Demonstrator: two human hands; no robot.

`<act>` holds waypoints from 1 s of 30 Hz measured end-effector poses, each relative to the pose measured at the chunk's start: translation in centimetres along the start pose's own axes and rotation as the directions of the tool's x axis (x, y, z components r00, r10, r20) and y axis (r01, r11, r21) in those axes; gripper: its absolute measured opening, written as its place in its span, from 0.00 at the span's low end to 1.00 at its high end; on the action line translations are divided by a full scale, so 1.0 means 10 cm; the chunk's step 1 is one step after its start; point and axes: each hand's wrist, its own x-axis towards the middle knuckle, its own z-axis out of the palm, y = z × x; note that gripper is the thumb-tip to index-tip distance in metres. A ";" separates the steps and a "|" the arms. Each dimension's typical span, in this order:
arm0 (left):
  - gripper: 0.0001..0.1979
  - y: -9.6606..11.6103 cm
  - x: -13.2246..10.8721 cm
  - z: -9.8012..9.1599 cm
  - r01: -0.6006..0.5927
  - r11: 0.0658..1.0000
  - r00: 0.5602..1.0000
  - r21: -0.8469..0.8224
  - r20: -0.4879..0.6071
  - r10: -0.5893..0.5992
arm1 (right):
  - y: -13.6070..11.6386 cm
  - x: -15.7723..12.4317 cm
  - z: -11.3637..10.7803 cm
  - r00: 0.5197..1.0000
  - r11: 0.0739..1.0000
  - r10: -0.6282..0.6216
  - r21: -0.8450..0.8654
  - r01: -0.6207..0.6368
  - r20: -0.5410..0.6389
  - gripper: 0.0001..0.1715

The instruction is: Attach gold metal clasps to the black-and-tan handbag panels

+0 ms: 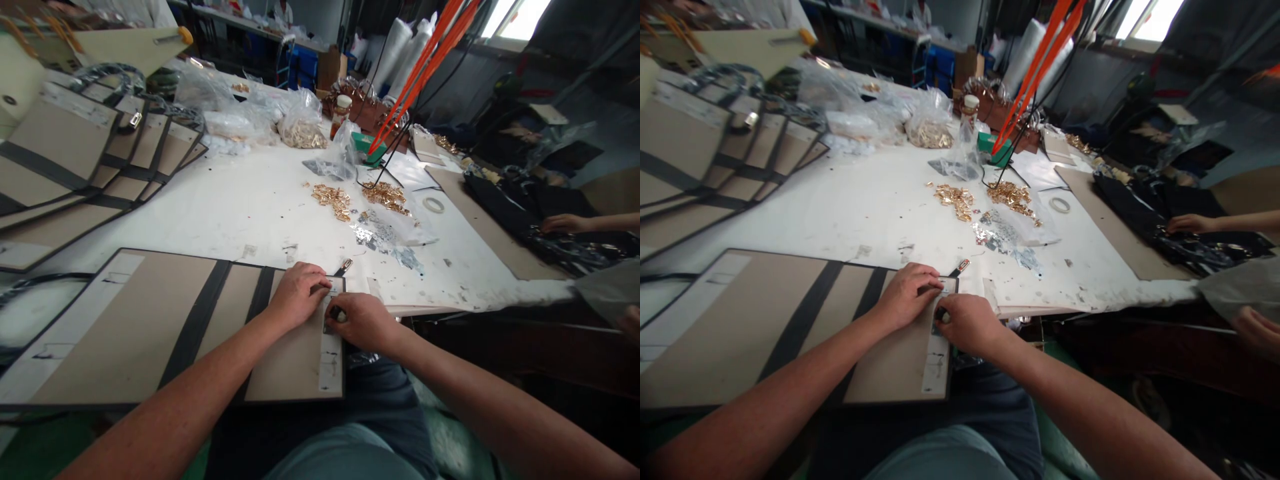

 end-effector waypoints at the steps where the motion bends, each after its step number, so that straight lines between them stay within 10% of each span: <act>1: 0.05 0.00 0.00 0.00 -0.002 1.000 1.000 0.002 -0.001 0.002 | 0.01 -0.01 0.01 1.000 1.000 -0.005 -0.028 0.005 -0.010 0.03; 11: 0.04 -0.03 0.00 0.02 -0.006 1.000 1.000 0.011 -0.008 0.006 | 0.00 -0.08 0.17 0.998 0.997 0.018 -0.071 -0.022 -0.053 0.03; 17: 0.06 0.00 0.01 0.01 0.006 1.000 1.000 -0.001 -0.012 -0.006 | 0.08 -0.15 -0.02 0.993 0.956 0.043 0.293 -0.008 -0.114 0.02; 23: 0.06 0.05 0.03 -0.02 0.032 0.999 0.999 -0.027 -0.016 -0.033 | 0.12 -0.02 -0.37 0.913 0.526 0.235 0.834 0.169 -0.333 0.22; 30: 0.08 0.08 0.05 -0.04 0.055 0.998 0.998 -0.037 -0.022 -0.056 | 0.00 0.53 -0.23 0.794 0.071 0.371 0.867 0.493 -0.482 0.29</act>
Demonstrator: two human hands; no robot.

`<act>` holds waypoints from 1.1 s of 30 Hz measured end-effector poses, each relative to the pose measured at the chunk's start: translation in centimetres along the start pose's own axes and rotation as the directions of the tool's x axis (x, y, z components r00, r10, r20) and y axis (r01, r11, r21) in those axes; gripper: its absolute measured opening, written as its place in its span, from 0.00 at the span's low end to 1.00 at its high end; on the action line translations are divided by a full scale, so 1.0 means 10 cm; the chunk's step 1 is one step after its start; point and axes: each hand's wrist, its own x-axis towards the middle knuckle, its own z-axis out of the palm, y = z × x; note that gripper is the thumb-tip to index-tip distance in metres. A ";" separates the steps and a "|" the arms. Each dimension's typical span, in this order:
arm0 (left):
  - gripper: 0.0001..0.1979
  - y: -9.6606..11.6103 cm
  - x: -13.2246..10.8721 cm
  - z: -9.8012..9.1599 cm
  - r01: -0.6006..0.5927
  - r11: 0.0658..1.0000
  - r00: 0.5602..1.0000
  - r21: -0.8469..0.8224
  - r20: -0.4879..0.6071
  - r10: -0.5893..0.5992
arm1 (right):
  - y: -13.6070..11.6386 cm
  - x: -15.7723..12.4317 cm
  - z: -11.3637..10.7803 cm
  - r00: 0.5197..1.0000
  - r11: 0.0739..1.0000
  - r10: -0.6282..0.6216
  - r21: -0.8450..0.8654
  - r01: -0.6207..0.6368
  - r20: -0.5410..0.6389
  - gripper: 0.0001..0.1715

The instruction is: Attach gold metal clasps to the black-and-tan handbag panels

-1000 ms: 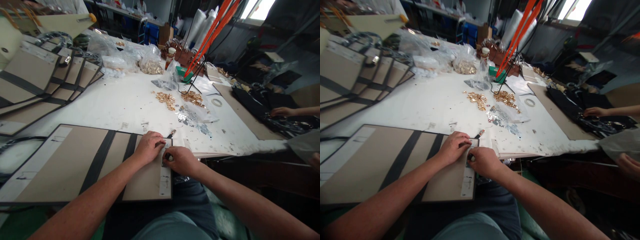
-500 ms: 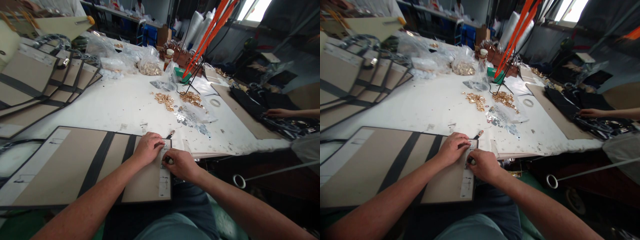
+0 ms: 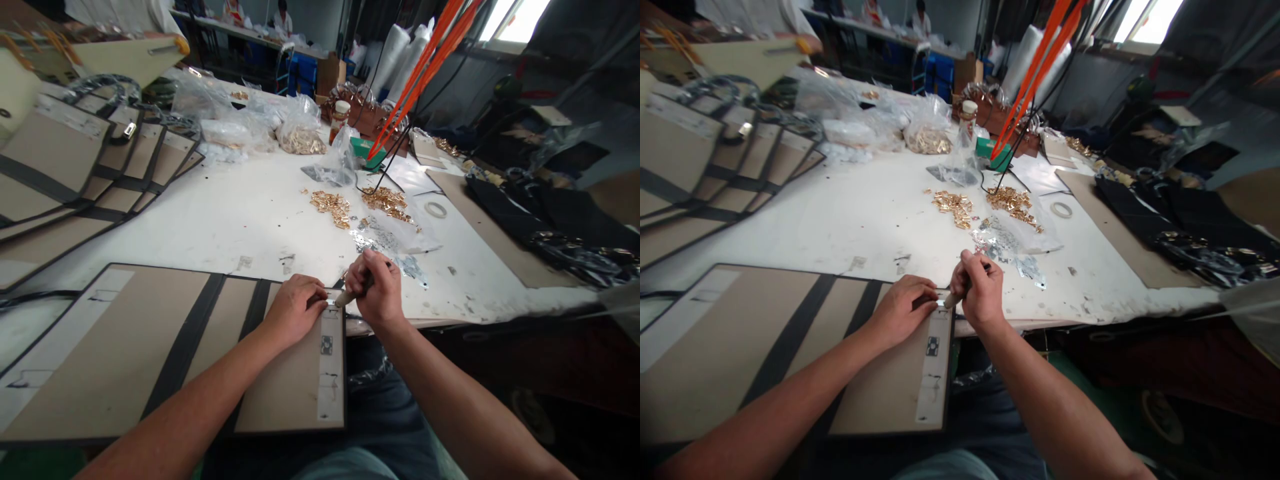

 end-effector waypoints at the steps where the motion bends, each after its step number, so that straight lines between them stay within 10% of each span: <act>1: 0.08 -0.01 0.00 0.01 0.006 1.000 1.000 -0.004 -0.001 -0.006 | 0.04 0.01 0.01 1.000 1.000 -0.001 0.025 0.001 0.000 0.28; 13: 0.08 -0.03 0.00 -0.05 -0.010 0.998 0.998 -0.062 0.056 0.013 | 0.05 -0.03 0.13 0.947 0.920 0.036 -0.380 0.093 0.319 0.29; 33: 0.12 -0.15 -0.04 -0.11 -0.007 0.999 0.997 -0.050 0.076 0.011 | 0.00 0.12 0.50 0.873 0.839 0.196 -0.537 0.086 0.447 0.25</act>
